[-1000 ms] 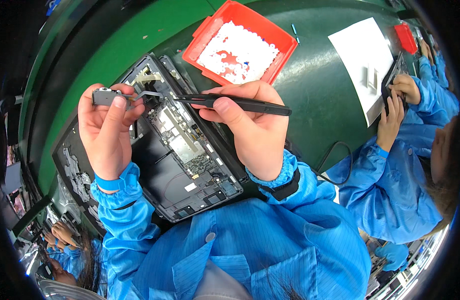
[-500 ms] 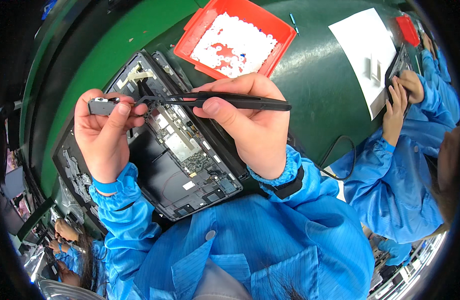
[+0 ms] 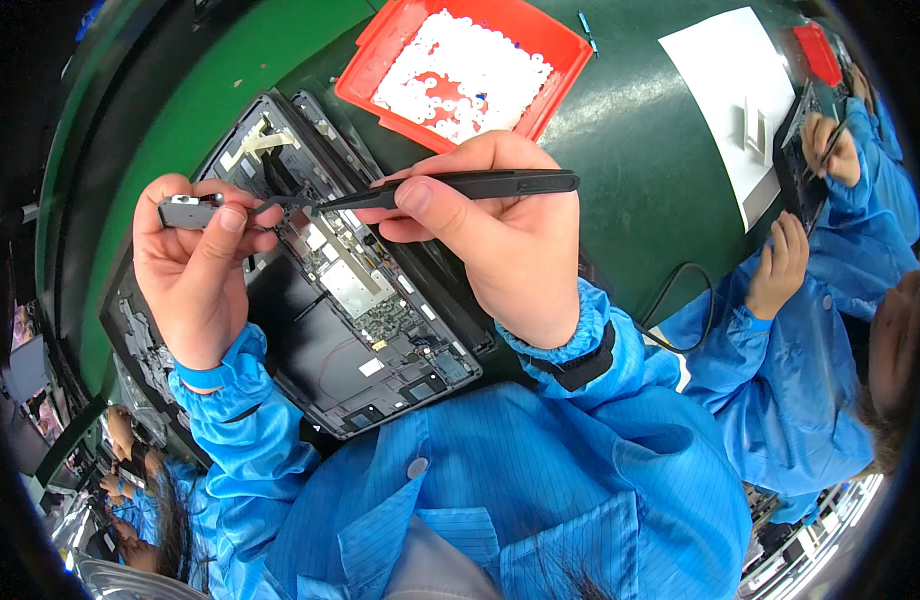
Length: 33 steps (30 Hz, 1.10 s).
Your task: The person assembles internal components of a tablet by placing a motherboard, ribbon cable, and plastic components into a tablet housing, using tweezers for precise placement.
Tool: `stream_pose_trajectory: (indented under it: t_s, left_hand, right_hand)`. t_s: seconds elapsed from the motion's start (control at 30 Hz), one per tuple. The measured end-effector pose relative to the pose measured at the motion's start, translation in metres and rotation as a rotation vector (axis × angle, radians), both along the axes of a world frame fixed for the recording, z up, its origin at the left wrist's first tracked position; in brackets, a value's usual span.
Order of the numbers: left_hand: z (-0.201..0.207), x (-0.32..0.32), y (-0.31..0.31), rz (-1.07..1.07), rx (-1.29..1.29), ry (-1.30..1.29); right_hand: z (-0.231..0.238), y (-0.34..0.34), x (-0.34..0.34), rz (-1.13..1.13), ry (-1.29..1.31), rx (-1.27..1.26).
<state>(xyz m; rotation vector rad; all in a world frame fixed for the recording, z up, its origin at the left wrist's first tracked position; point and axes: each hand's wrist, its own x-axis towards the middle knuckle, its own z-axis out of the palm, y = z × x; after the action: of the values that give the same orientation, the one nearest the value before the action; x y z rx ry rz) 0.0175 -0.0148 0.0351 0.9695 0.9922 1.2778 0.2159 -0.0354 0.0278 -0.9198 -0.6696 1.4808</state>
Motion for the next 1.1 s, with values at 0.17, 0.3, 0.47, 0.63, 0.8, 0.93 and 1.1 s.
stream_pose_trajectory:
  t_s: [0.17, 0.3, 0.47, 0.63, 0.8, 0.93, 1.1]
  left_hand:
    - [0.002, 0.0, -0.003, 0.007, -0.017, 0.009]
    - [0.003, 0.001, -0.003, 0.006, -0.019, 0.011]
    - [0.001, 0.0, -0.002, 0.0, -0.026, -0.001]
    - [0.005, 0.002, -0.001, 0.002, -0.049, 0.012]
    - [0.003, -0.001, 0.002, 0.003, -0.061, 0.016]
    - [-0.001, -0.006, 0.021, -0.007, -0.074, 0.316]
    - [-0.003, 0.0, 0.027, 0.002, -0.11, 0.394]
  right_hand:
    - [0.001, -0.001, 0.001, 0.007, -0.009, 0.006]
    - [0.001, -0.001, 0.004, 0.01, -0.006, 0.001]
    - [0.002, 0.0, 0.001, 0.018, -0.019, -0.003]
    - [0.005, -0.001, 0.001, 0.011, -0.032, 0.005]
    - [0.007, 0.0, -0.002, 0.004, -0.047, -0.014]
    - [-0.008, -0.003, -0.016, -0.115, -0.283, 0.116]
    - [-0.02, -0.002, -0.022, -0.147, -0.453, 0.145]
